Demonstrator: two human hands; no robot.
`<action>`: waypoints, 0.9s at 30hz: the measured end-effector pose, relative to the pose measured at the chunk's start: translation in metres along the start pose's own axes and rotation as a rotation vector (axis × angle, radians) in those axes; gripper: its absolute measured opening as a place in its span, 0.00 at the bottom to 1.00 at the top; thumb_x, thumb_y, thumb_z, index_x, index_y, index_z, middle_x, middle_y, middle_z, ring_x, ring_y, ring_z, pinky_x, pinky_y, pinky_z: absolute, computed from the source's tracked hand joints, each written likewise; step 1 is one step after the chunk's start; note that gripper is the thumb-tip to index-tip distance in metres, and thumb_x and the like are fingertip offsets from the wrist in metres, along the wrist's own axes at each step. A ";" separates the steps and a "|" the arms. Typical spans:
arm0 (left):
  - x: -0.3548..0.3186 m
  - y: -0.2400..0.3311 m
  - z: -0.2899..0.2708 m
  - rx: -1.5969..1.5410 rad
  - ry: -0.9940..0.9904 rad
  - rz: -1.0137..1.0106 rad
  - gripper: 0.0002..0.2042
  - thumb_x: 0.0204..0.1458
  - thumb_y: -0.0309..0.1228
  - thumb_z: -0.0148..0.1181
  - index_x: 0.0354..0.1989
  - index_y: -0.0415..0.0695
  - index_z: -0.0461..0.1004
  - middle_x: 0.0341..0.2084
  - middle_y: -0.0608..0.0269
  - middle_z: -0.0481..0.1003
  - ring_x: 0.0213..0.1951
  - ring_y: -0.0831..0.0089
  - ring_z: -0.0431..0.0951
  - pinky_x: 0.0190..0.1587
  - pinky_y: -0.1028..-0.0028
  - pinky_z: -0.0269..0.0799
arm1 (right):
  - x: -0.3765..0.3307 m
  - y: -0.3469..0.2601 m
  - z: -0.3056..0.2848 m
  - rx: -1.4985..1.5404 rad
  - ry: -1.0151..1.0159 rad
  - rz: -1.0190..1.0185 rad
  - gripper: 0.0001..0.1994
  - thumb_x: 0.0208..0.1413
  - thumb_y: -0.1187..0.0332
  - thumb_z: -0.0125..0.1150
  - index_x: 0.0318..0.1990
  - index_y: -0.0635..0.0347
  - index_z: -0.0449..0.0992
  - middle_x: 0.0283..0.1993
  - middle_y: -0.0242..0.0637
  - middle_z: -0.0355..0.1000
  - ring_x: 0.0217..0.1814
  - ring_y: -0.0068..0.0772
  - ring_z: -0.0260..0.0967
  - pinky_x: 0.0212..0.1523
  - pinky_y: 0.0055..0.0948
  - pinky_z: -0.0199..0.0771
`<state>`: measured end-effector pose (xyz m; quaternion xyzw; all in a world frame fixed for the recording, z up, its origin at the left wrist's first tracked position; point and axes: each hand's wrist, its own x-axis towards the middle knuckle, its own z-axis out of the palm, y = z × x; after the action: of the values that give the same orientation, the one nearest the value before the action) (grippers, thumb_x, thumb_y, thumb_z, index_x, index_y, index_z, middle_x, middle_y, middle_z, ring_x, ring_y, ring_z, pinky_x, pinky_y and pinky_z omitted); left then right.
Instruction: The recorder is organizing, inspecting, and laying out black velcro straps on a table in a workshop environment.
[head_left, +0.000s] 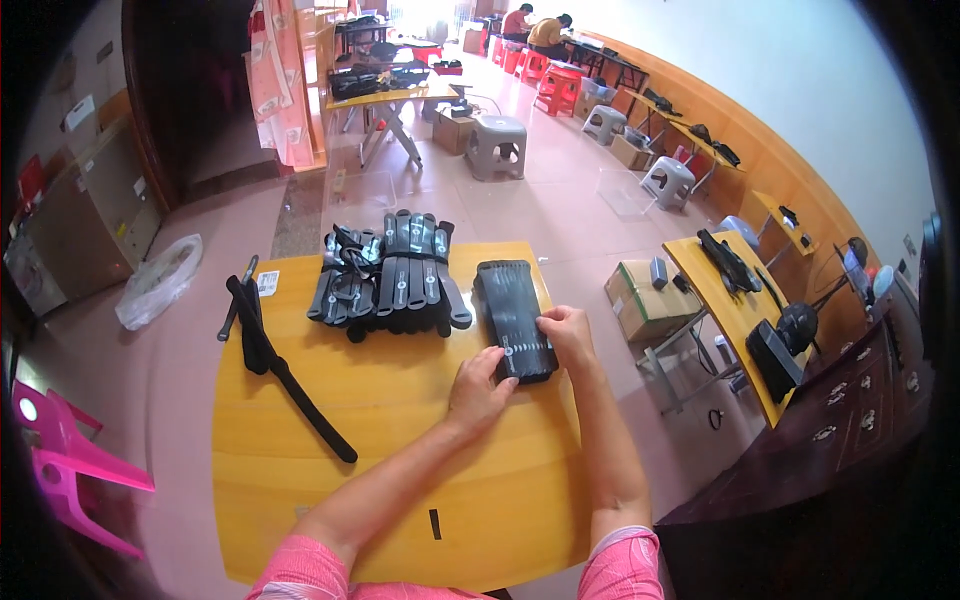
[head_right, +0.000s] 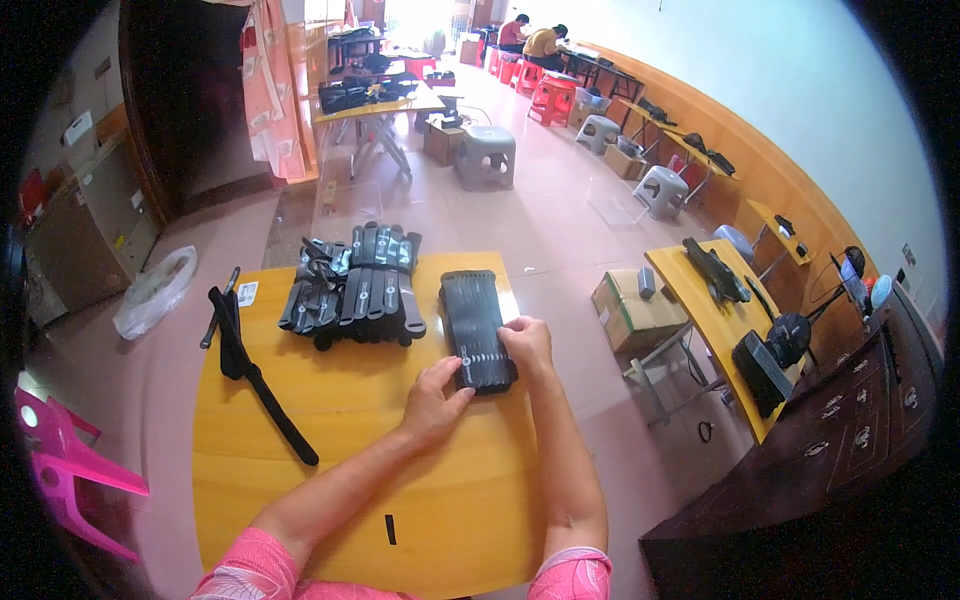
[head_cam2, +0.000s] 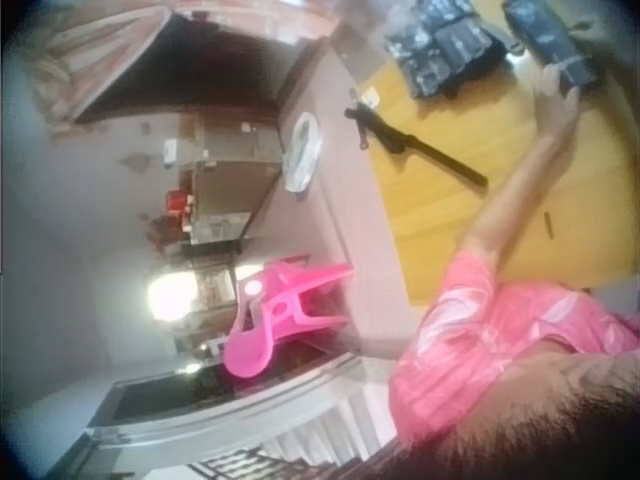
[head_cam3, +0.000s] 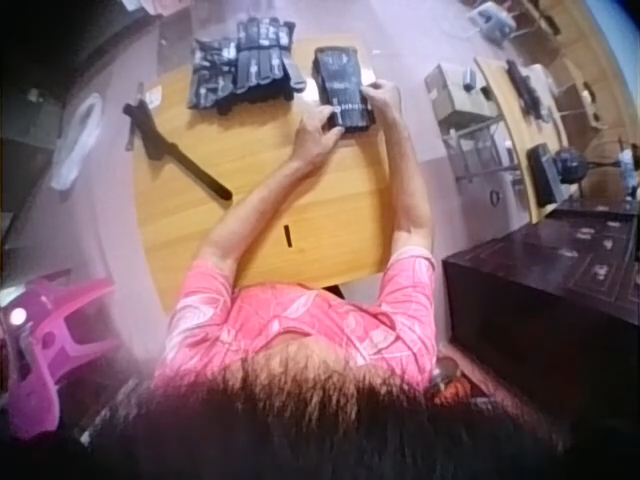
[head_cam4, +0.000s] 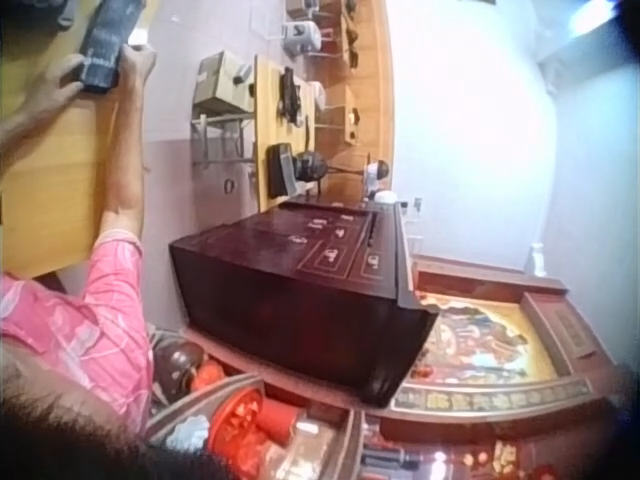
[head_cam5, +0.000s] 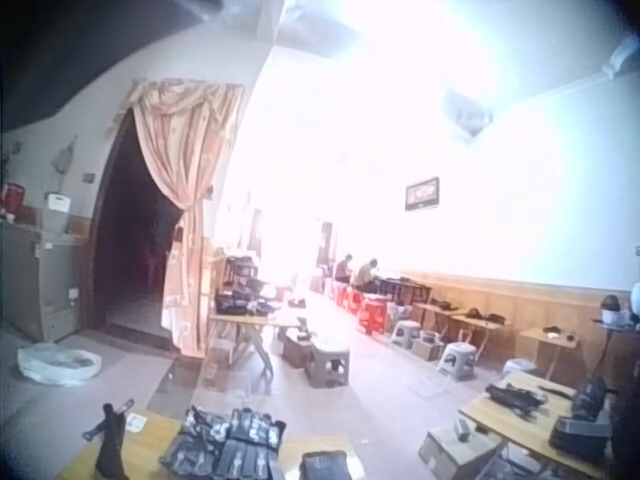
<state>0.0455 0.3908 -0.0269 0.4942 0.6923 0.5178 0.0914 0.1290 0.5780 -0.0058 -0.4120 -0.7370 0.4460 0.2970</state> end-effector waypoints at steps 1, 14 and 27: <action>0.000 0.001 -0.001 0.003 -0.003 -0.005 0.25 0.43 0.31 0.63 0.52 0.35 0.67 0.51 0.49 0.68 0.53 0.55 0.67 0.58 0.66 0.60 | 0.000 -0.001 0.000 0.003 -0.016 -0.010 0.10 0.46 0.70 0.61 0.31 0.71 0.77 0.26 0.37 0.74 0.28 0.23 0.68 0.29 0.24 0.68; -0.060 0.118 -0.185 -0.078 -0.004 0.453 0.13 0.46 0.20 0.58 0.41 0.32 0.70 0.34 0.49 0.74 0.32 0.60 0.76 0.33 0.71 0.73 | -0.119 -0.075 -0.001 -0.275 0.330 -0.519 0.08 0.50 0.73 0.52 0.37 0.67 0.72 0.33 0.49 0.69 0.35 0.52 0.68 0.36 0.42 0.69; -0.196 0.277 -0.323 0.311 0.469 0.527 0.12 0.49 0.39 0.58 0.23 0.45 0.68 0.17 0.62 0.72 0.25 0.70 0.69 0.21 0.72 0.63 | -0.255 -0.126 0.112 -0.315 -0.352 -0.684 0.10 0.49 0.71 0.56 0.39 0.65 0.71 0.35 0.48 0.71 0.39 0.50 0.70 0.39 0.42 0.71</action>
<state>0.0993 0.0287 0.2656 0.5314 0.6139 0.5114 -0.2816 0.1190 0.2760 0.0423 -0.1014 -0.9302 0.2668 0.2309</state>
